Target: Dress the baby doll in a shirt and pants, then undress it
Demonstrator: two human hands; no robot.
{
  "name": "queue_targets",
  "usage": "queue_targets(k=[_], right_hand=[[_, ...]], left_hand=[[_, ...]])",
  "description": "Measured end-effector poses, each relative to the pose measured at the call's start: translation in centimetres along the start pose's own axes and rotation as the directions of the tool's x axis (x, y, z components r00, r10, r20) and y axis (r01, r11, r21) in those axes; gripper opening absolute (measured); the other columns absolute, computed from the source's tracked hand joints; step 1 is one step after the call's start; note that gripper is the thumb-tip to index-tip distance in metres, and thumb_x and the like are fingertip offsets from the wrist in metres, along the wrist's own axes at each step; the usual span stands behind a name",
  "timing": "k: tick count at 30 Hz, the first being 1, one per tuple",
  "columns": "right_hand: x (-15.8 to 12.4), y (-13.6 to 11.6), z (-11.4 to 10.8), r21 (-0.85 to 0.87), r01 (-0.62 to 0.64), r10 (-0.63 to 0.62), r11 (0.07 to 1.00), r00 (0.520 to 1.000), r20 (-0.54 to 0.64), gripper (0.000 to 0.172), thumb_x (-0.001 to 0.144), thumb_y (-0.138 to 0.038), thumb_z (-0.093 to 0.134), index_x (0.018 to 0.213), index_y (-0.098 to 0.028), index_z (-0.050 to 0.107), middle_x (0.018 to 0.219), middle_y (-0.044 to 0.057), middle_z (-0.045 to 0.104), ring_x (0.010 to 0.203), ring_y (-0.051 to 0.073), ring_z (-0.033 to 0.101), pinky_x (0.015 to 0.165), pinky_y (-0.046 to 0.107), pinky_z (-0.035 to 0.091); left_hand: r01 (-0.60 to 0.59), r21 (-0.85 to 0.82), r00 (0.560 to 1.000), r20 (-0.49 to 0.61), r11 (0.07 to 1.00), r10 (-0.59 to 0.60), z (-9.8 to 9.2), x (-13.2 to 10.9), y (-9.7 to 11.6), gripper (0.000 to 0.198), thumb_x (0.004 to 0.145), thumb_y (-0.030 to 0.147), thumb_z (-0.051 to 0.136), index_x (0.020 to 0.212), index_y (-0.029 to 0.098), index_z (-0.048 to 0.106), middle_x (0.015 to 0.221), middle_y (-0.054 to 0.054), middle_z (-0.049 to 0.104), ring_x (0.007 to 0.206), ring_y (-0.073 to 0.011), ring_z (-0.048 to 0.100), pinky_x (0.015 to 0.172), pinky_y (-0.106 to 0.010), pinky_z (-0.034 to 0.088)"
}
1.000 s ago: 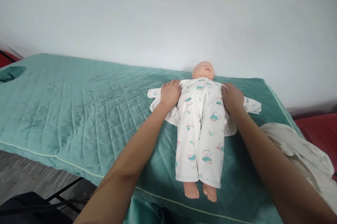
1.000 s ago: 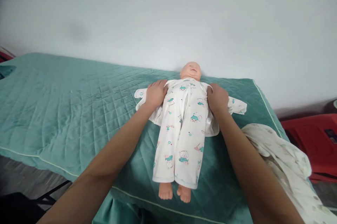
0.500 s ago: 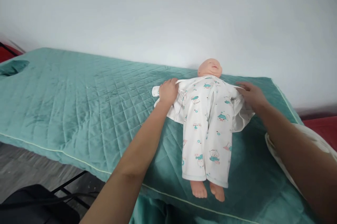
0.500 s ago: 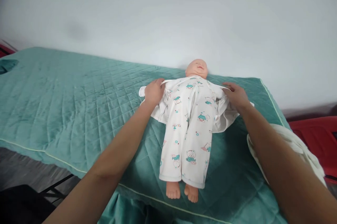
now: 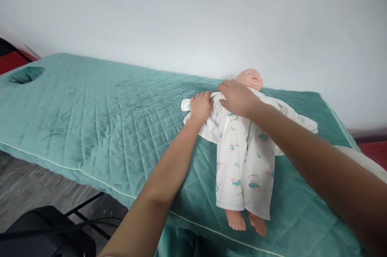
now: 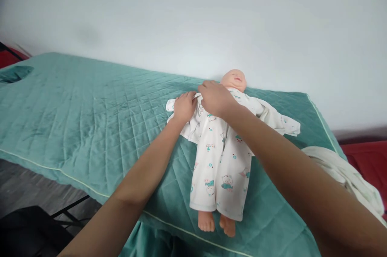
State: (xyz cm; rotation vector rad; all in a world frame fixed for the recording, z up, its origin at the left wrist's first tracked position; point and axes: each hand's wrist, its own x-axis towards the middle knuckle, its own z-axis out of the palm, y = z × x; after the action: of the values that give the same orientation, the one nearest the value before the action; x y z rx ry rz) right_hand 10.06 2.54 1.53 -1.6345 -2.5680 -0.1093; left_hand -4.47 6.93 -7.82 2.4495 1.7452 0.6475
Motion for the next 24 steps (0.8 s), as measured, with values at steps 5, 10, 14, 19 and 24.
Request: queue_targets(k=[5, 10, 14, 19, 24], right_hand=[[3.8, 0.0, 2.7, -0.155, -0.046, 0.075, 0.987, 0.979, 0.191, 0.034, 0.086, -0.017, 0.052, 0.12, -0.011, 0.057, 0.124, 0.02, 0.057, 0.112, 0.034, 0.055, 0.083, 0.04, 0.048], [5.0, 0.0, 4.1, -0.171, -0.055, 0.096, 0.984, 0.965, 0.243, 0.033, 0.092, -0.019, 0.048, 0.123, -0.01, 0.054, 0.127, 0.022, 0.059, 0.115, 0.035, 0.057, 0.086, 0.044, 0.049], [5.6, 0.3, 3.5, -0.167, -0.079, 0.135, 0.983, 0.925, 0.355, 0.035, 0.088, -0.026, 0.059, 0.12, -0.011, 0.058, 0.11, 0.019, 0.068, 0.1, 0.033, 0.065, 0.082, 0.043, 0.05], [4.9, 0.7, 2.2, -0.178, -0.049, 0.114, 0.983, 0.919, 0.377, 0.038, 0.092, -0.034, 0.058, 0.126, -0.017, 0.058, 0.106, 0.015, 0.07, 0.095, 0.032, 0.066, 0.079, 0.043, 0.05], [3.7, 0.9, 1.2, -0.204, -0.067, 0.139, 0.977, 0.92, 0.366, 0.043, 0.093, -0.036, 0.054, 0.136, -0.028, 0.055, 0.116, 0.013, 0.067, 0.102, 0.035, 0.064, 0.078, 0.045, 0.05]], left_hand=[[0.029, -0.003, 1.0, 0.011, 1.0, -0.029, 0.2, 0.3, -0.1, 0.03, 0.101, 0.03, 0.039, 0.122, 0.024, 0.059, 0.125, -0.009, 0.068, 0.118, -0.0254, 0.059, 0.097, -0.038, 0.042], [0.027, -0.02, 1.0, -0.013, 0.999, -0.027, 0.5, 0.5, 0.0, 0.027, 0.1, 0.032, 0.038, 0.111, 0.023, 0.061, 0.115, -0.009, 0.071, 0.112, -0.0268, 0.061, 0.094, -0.04, 0.043], [0.015, -0.018, 1.0, -0.025, 1.0, -0.016, 0.5, 0.4, 0.0, 0.026, 0.098, 0.027, 0.041, 0.115, 0.024, 0.061, 0.117, -0.007, 0.071, 0.113, -0.0261, 0.061, 0.094, -0.04, 0.043], [-0.003, -0.022, 0.999, -0.046, 1.0, 0.002, 0.1, 0.2, -0.1, 0.029, 0.097, 0.026, 0.042, 0.119, 0.024, 0.062, 0.116, -0.006, 0.07, 0.114, -0.0258, 0.059, 0.093, -0.037, 0.044], [0.005, -0.041, 0.998, -0.058, 0.999, -0.007, -0.5, -0.3, -0.4, 0.037, 0.098, 0.024, 0.039, 0.128, 0.028, 0.059, 0.117, -0.006, 0.068, 0.115, -0.0241, 0.059, 0.092, -0.034, 0.046]])
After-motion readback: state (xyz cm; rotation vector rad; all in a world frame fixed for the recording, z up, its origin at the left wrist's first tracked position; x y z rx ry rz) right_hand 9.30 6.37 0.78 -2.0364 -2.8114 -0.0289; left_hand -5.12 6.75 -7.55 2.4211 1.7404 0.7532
